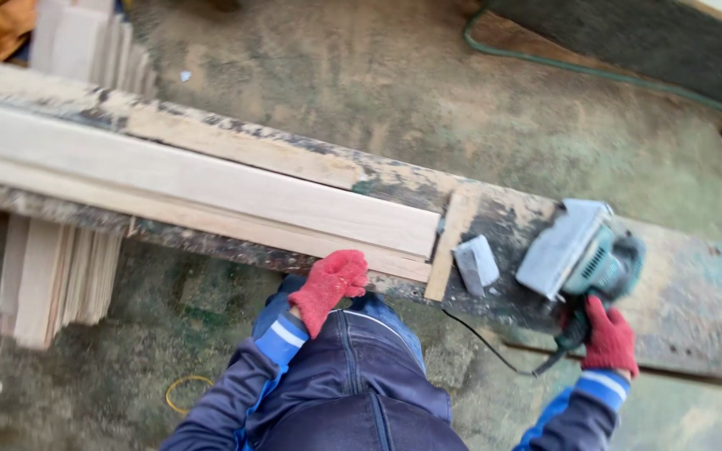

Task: Sanding a wooden board using an electric palm sander and manual sandpaper block.

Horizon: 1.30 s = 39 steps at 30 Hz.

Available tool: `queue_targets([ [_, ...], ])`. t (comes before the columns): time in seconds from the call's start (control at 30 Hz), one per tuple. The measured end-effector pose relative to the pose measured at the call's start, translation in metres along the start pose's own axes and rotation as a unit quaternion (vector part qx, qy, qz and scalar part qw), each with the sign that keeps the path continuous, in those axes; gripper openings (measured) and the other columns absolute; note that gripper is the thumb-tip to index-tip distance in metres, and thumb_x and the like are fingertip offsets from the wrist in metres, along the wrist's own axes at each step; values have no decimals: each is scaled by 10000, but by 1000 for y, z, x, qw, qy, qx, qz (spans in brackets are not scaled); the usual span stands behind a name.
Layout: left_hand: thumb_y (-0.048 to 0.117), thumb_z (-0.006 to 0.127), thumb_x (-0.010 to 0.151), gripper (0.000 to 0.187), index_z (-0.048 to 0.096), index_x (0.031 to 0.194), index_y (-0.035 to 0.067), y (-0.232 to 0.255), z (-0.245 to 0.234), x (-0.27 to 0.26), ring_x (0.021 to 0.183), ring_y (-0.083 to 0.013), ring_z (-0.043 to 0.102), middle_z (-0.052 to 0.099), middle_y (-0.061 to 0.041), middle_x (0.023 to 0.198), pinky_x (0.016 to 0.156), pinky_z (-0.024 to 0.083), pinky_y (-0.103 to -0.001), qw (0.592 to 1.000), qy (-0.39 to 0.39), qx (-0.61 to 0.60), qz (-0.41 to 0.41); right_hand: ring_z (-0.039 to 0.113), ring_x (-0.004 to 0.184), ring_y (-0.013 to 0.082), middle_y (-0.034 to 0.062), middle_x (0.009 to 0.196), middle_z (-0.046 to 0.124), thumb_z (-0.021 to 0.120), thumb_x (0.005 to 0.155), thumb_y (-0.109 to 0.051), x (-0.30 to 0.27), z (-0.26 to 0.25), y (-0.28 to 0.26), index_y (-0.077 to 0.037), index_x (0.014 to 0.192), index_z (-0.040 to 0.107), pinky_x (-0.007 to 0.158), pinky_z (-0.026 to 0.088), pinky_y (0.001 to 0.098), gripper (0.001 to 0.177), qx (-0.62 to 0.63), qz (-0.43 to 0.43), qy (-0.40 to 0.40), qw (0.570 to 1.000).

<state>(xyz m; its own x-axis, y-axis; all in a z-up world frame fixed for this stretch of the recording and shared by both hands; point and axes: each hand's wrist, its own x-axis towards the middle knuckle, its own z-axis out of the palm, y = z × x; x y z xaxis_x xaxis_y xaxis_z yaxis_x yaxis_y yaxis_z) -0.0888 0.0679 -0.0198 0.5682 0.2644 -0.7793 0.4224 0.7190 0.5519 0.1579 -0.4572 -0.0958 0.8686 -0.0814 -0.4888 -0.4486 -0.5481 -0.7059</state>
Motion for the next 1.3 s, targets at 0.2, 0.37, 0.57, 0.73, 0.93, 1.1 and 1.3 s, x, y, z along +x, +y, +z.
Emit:
queue_targets([
  [0.2, 76, 713, 936, 334, 675, 1265, 30, -14, -20, 8, 796, -208, 671, 724, -124, 1029, 663, 584, -331, 998, -6, -62, -11, 577, 779, 233, 138, 985, 653, 941, 955, -2, -54, 48, -100, 56, 1174, 707, 738, 535, 340, 325, -229, -331, 343, 849],
  [0.37, 87, 743, 907, 376, 666, 1268, 12, -11, -40, 2, 776, -198, 664, 728, -127, 1052, 631, 577, -302, 997, -5, -81, 5, 635, 1052, 330, 162, 1195, 682, 764, 919, -305, -120, 177, -170, -13, 1307, 676, 891, 518, 415, 493, -303, -343, 2, 889],
  [0.57, -14, 741, 853, 485, 657, 1329, 21, -4, -131, -8, 895, -267, 715, 736, -145, 1133, 680, 604, -341, 987, 15, -150, 60, 629, 1093, 304, 105, 1148, 720, 722, 994, -161, -133, 258, -115, -82, 912, 673, 952, 516, 398, 124, -356, -409, 156, 825],
  [0.73, 103, 757, 882, 449, 649, 1313, 40, 41, -227, -60, 839, -217, 691, 713, -118, 1083, 677, 597, -314, 979, 26, -180, 92, 587, 870, 298, 164, 984, 645, 643, 1171, -180, -131, 268, -136, 16, 1048, 643, 829, 509, 410, 231, -194, -277, 108, 935],
  [0.93, 71, 781, 835, 450, 666, 1270, 75, 54, -379, -111, 860, -257, 730, 748, -151, 1098, 739, 653, -384, 955, 58, -211, 202, 675, 994, 237, 83, 1121, 712, 574, 1089, -419, -183, 407, -246, -130, 1210, 705, 861, 558, 397, 339, 127, -83, -151, 977],
  [1.1, 193, 735, 942, 376, 671, 1290, 67, 97, -450, -191, 947, -341, 741, 746, -244, 1154, 852, 646, -454, 951, 236, -150, 130, 692, 1014, 234, 63, 1127, 710, 556, 1000, -332, -294, 523, -314, -151, 1171, 680, 908, 544, 379, 279, 146, -147, -247, 947],
  [1.3, 231, 697, 983, 345, 648, 1295, 91, 84, -536, -150, 942, -379, 745, 724, -266, 1153, 807, 651, -494, 926, 263, -251, 99, 619, 1044, 156, 12, 1065, 716, 687, 1044, -394, -335, 632, -380, -226, 1025, 726, 961, 447, 308, 174, 49, -243, -103, 963],
])
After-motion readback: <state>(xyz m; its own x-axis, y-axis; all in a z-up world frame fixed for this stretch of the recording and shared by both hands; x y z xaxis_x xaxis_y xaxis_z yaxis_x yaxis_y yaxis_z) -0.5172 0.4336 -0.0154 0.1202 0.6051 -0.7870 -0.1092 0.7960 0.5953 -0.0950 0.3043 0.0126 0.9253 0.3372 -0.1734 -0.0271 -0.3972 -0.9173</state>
